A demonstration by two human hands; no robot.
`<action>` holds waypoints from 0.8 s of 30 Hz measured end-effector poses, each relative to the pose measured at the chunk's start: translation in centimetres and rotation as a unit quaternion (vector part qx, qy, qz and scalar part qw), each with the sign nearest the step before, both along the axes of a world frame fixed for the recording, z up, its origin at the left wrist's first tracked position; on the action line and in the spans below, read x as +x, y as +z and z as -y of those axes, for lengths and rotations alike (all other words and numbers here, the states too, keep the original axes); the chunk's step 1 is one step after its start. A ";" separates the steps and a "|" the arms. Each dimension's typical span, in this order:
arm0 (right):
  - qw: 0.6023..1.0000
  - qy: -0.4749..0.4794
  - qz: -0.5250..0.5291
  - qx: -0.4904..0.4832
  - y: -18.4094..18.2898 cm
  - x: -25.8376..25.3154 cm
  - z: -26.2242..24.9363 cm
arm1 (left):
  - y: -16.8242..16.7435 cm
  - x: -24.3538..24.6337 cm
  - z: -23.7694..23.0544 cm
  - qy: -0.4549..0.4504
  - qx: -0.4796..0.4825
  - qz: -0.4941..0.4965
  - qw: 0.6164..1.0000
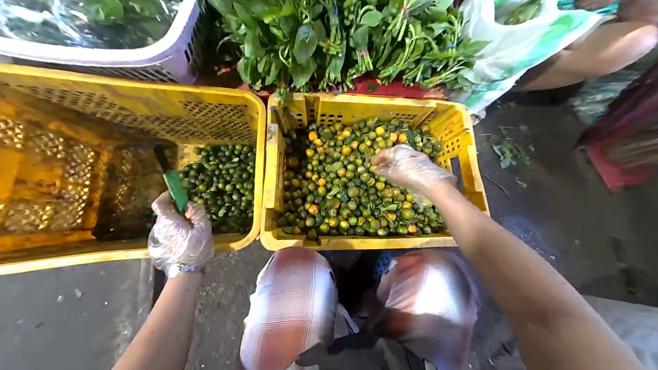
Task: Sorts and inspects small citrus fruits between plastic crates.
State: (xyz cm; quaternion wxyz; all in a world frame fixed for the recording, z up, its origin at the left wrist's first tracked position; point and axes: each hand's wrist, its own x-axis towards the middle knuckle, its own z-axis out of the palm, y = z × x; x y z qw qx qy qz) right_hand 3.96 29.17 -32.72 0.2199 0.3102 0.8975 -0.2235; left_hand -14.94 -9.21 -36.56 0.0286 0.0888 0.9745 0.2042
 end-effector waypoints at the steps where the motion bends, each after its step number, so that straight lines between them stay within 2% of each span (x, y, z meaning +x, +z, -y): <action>1: 1.000 0.022 0.016 0.002 -0.6 -0.7 0.8 | 0.3 0.1 -0.2 0.004 -0.006 0.007 1.000; 4: 0.999 0.035 0.034 0.024 -4.0 -1.6 2.0 | 0.1 -0.1 -0.1 0.007 -0.022 0.002 1.000; 8: 0.998 0.022 0.031 0.041 -7.2 -0.9 2.1 | -2.6 -1.0 1.2 -0.014 -0.033 -0.053 0.998; 10: 1.000 -0.025 0.007 0.001 -7.4 -0.2 2.0 | -2.4 -1.0 1.3 -0.014 -0.029 -0.052 0.998; 12: 0.984 -0.134 -0.036 -0.113 -6.3 0.6 1.1 | -1.4 -0.7 0.6 -0.014 -0.009 -0.035 0.999; 14: 0.924 -0.264 -0.099 -0.257 -4.5 1.9 -0.2 | -0.4 -0.4 0.0 -0.009 0.001 -0.014 1.000; 16: 0.865 -0.354 -0.193 -0.300 -2.9 3.4 -3.1 | 0.8 0.0 -0.6 0.002 0.003 0.004 1.000; 17: 0.855 -0.360 -0.241 -0.286 -1.8 4.0 -5.1 | 1.2 0.1 -0.8 0.008 0.011 0.013 1.000; 19: 0.843 -0.355 -0.333 -0.227 3.0 4.5 -8.1 | 1.3 0.2 -0.8 0.010 0.020 0.012 1.000; 20: 0.810 -0.374 -0.398 -0.215 5.8 4.4 -9.3 | 1.3 0.3 -0.8 0.008 0.020 0.010 1.000; 22: 0.696 -0.447 -0.525 -0.201 9.9 3.2 -12.3 | 1.4 0.3 -0.7 0.009 0.014 0.017 1.000; 23: 0.666 -0.465 -0.553 -0.184 11.0 2.6 -13.5 | 1.5 0.3 -0.7 0.010 0.014 0.020 1.000; 24: 0.668 -0.477 -0.549 -0.157 11.5 2.2 -14.0 | 1.6 0.3 -0.7 0.010 0.017 0.023 1.000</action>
